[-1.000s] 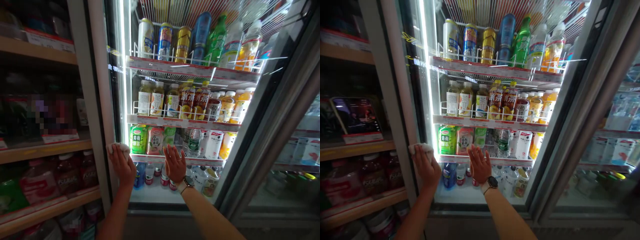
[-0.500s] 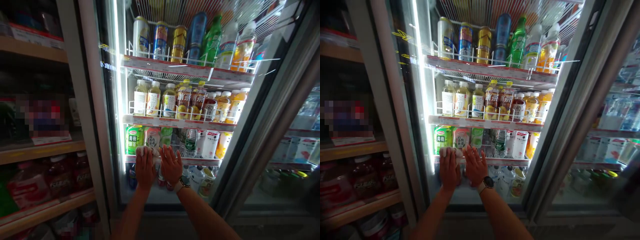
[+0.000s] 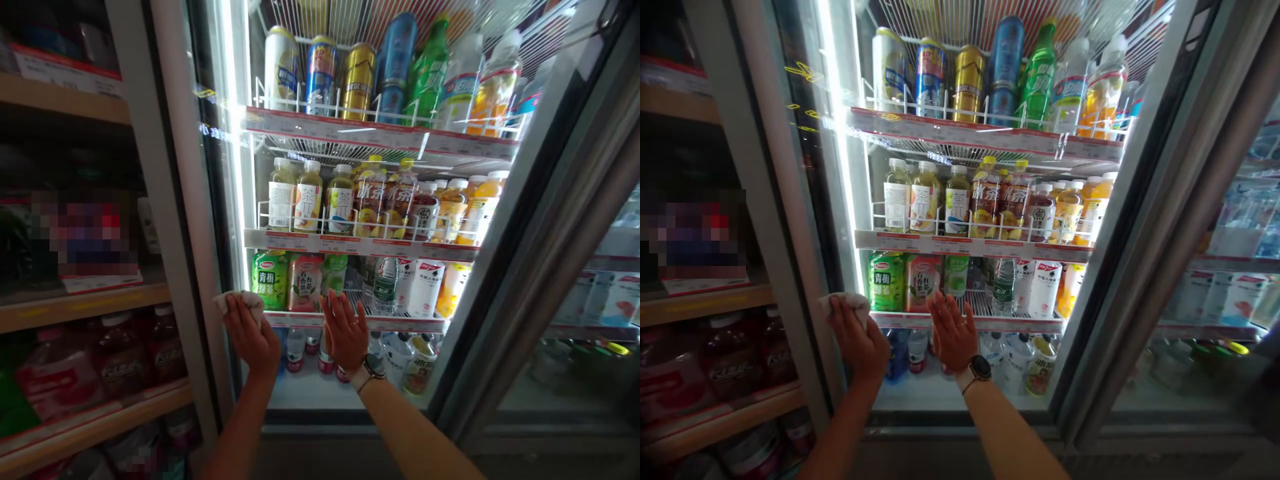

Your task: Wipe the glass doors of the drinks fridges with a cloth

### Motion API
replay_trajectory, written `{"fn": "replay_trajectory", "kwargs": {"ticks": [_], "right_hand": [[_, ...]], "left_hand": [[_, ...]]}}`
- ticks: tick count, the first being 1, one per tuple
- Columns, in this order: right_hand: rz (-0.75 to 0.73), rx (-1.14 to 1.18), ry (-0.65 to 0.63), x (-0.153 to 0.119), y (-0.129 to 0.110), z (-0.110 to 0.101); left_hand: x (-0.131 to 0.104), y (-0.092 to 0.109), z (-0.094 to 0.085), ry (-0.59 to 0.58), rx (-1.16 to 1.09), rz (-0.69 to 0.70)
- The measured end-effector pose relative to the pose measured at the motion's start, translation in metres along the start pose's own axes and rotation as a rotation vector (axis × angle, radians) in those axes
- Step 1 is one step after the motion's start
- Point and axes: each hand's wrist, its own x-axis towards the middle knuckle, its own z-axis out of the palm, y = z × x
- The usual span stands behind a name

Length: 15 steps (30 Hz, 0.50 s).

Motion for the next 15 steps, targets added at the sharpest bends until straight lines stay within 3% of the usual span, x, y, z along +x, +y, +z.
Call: {"fn": "replay_trajectory", "kwargs": {"ticks": [5,8,11,15], "right_hand": [[-0.003,-0.028,0.022,-0.002,0.000,0.005],[-0.003,-0.043,0.023,-0.002,0.001,0.006],[-0.012,-0.037,0.022,0.000,0.002,0.003],[-0.013,-0.006,0.018,0.003,0.002,-0.004]], "left_hand": [[-0.034,0.045,0.023,-0.054,-0.060,0.148],[-0.045,0.055,0.029,-0.072,-0.080,0.261],[-0.042,0.048,0.024,-0.109,-0.066,0.345],[-0.020,0.015,0.008,-0.143,-0.028,0.375]]}}
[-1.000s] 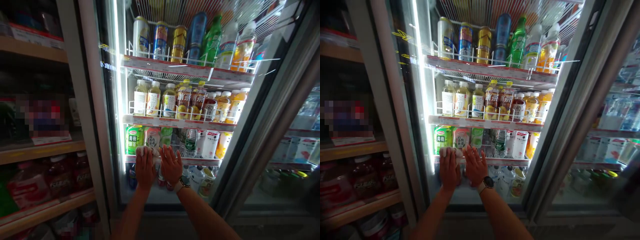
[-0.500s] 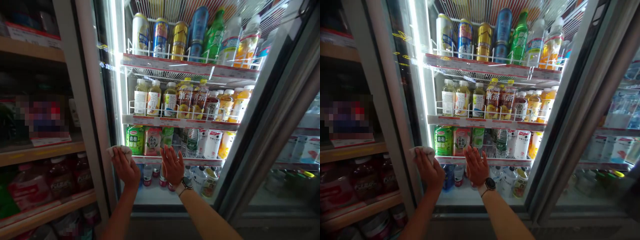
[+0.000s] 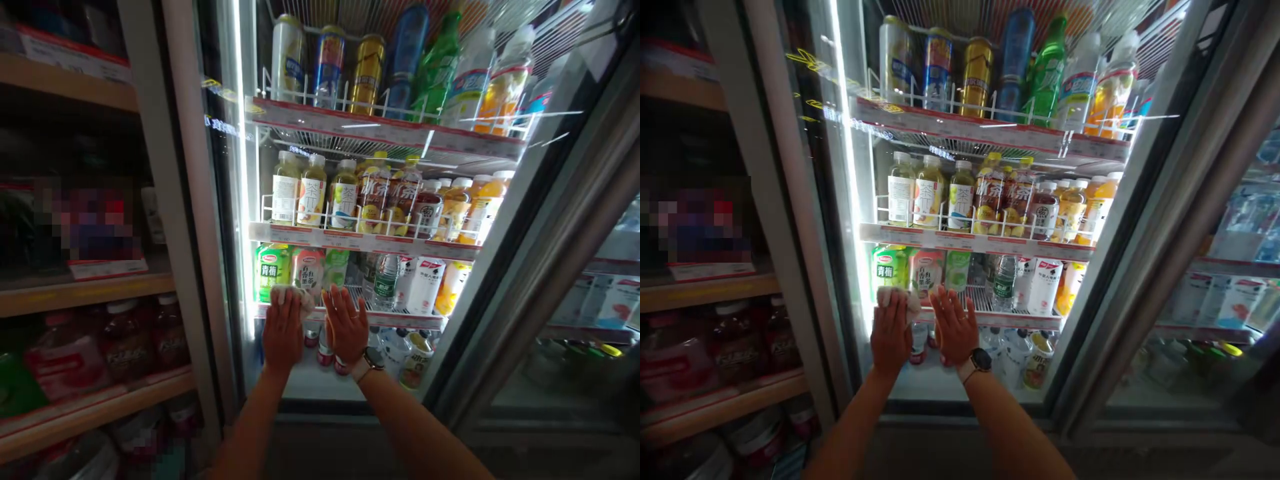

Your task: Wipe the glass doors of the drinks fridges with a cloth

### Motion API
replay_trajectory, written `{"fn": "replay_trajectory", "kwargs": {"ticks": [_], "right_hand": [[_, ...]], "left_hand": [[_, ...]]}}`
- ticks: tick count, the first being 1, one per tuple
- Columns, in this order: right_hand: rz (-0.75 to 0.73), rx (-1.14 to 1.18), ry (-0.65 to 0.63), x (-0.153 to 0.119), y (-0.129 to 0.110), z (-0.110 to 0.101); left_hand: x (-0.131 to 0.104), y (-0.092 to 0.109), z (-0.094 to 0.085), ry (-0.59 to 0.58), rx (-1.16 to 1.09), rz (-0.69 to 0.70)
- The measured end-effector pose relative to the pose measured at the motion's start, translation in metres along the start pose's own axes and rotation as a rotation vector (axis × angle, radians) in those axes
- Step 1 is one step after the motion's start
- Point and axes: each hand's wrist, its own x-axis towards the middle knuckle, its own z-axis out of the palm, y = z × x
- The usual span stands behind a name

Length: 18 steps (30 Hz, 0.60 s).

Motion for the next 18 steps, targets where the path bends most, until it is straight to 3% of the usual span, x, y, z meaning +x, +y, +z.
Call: {"fn": "replay_trajectory", "kwargs": {"ticks": [3,6,10,15,18], "right_hand": [[0.003,0.023,0.001,0.000,-0.001,-0.002],[0.009,0.024,0.006,0.000,-0.002,-0.001],[0.013,0.016,0.010,0.000,-0.003,0.000],[0.014,-0.029,0.016,-0.001,-0.002,0.002],[0.002,-0.061,0.015,-0.001,-0.002,0.002]], "left_hand": [[0.004,-0.031,-0.016,0.016,0.036,-0.132],[0.007,-0.043,-0.022,0.041,0.024,-0.249],[0.007,-0.016,-0.010,0.094,0.005,-0.331],[0.008,0.034,0.012,0.106,-0.063,-0.219],[0.009,0.047,0.015,0.118,-0.058,-0.168]]}}
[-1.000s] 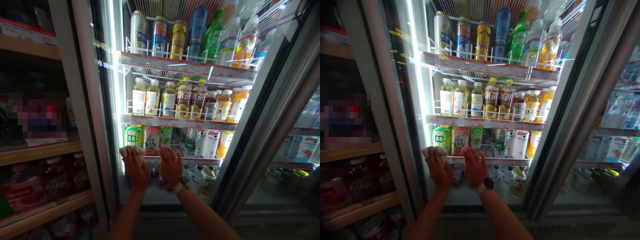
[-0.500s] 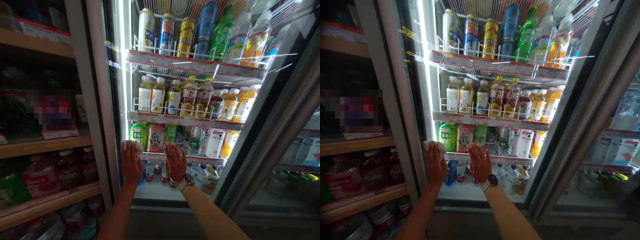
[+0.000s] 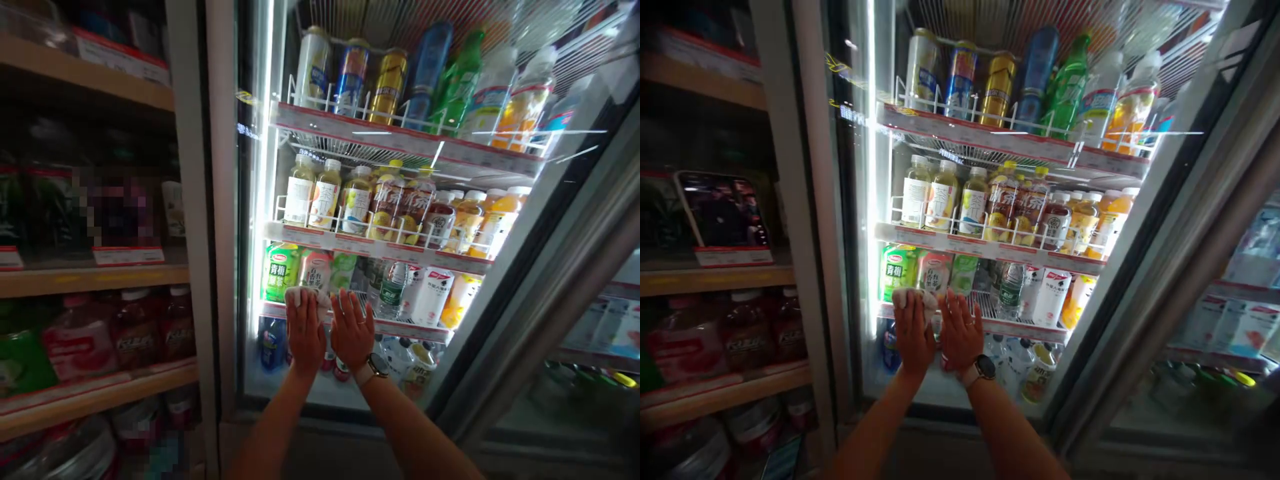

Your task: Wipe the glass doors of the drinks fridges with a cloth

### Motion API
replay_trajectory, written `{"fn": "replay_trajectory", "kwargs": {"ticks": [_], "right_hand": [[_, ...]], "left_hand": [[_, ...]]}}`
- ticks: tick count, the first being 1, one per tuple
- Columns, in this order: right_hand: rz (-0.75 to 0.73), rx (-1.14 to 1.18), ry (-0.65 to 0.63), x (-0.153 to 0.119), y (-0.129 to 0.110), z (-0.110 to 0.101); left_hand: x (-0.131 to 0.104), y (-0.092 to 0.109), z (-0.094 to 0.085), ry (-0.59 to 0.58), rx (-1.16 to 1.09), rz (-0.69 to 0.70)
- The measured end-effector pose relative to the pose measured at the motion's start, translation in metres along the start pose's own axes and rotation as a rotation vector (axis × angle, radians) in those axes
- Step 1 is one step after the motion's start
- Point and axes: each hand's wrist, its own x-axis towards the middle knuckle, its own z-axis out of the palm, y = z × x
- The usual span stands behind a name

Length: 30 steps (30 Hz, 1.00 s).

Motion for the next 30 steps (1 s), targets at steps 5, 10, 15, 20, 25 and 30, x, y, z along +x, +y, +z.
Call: {"fn": "replay_trajectory", "kwargs": {"ticks": [5,10,15,20,25,30], "right_hand": [[-0.010,0.001,0.003,-0.001,0.001,-0.003],[-0.015,0.046,-0.001,-0.002,0.001,-0.006],[0.008,0.050,-0.006,-0.002,-0.001,-0.006],[0.005,0.056,0.009,-0.001,-0.002,-0.005],[0.002,0.029,0.026,-0.004,-0.001,0.002],[-0.019,0.030,0.044,-0.004,0.001,0.004]], "left_hand": [[0.004,-0.014,-0.010,-0.081,0.055,0.126],[0.014,-0.064,-0.035,-0.079,0.131,0.090],[0.016,-0.092,-0.046,-0.017,0.130,-0.115],[0.003,-0.044,-0.022,0.009,0.052,-0.146],[-0.006,0.005,-0.001,-0.054,0.004,0.039],[-0.003,-0.003,-0.001,-0.066,0.059,0.161]]}}
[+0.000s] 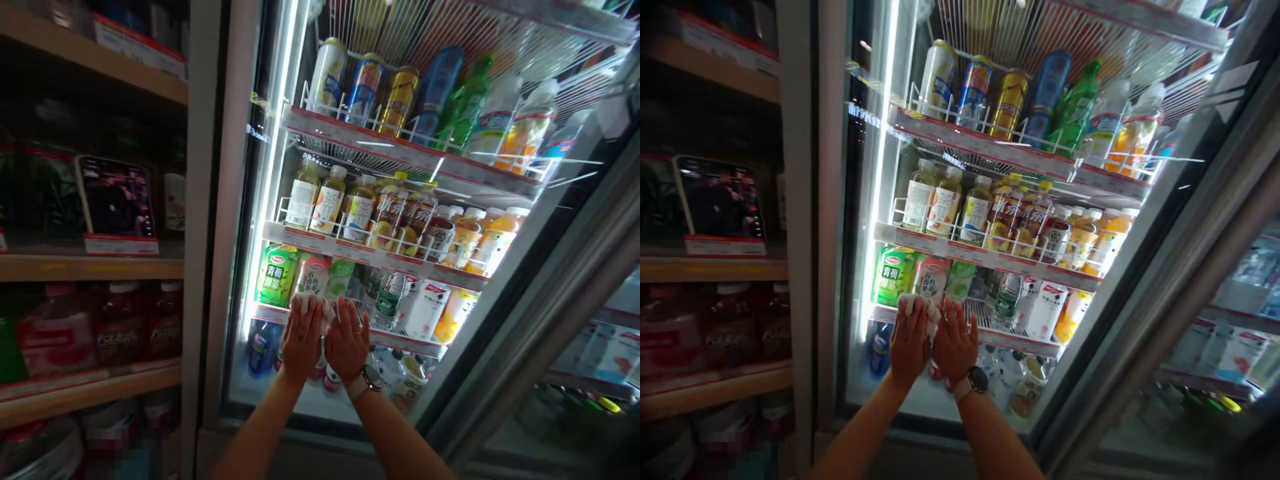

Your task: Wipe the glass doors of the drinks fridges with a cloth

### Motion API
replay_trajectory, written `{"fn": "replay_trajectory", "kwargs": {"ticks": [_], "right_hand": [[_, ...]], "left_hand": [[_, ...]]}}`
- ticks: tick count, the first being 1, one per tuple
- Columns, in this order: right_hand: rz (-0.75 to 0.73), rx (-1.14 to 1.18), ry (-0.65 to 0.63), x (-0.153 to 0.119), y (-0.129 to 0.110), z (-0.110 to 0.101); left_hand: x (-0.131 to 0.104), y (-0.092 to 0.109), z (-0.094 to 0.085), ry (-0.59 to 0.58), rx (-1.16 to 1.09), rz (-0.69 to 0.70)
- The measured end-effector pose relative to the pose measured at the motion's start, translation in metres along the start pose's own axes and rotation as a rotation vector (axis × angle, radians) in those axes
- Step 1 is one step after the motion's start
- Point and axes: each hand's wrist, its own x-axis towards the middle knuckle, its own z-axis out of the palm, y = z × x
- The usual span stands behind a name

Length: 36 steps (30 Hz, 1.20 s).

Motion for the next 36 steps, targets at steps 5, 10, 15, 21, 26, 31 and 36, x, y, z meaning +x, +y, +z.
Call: {"fn": "replay_trajectory", "kwargs": {"ticks": [5,10,15,21,26,31,36], "right_hand": [[0.006,0.024,-0.043,0.004,-0.001,-0.007],[0.017,0.026,-0.052,0.004,-0.001,-0.008],[0.023,0.028,-0.051,0.003,-0.002,-0.007],[0.017,-0.003,-0.040,0.003,-0.002,-0.005],[0.011,-0.007,-0.021,0.003,-0.001,-0.004],[0.017,0.008,-0.047,0.003,-0.001,-0.006],[0.028,0.029,-0.061,0.002,-0.001,-0.007]], "left_hand": [[0.002,-0.057,-0.023,-0.038,0.031,0.050],[0.004,-0.106,-0.046,0.030,0.064,-0.123],[-0.003,-0.078,-0.030,0.078,0.076,-0.295],[-0.008,-0.010,-0.003,0.053,-0.027,-0.177],[-0.002,0.000,-0.003,0.012,-0.057,-0.038],[0.005,-0.051,-0.022,-0.002,0.002,-0.015],[0.001,-0.097,-0.042,0.020,0.033,-0.210]]}}
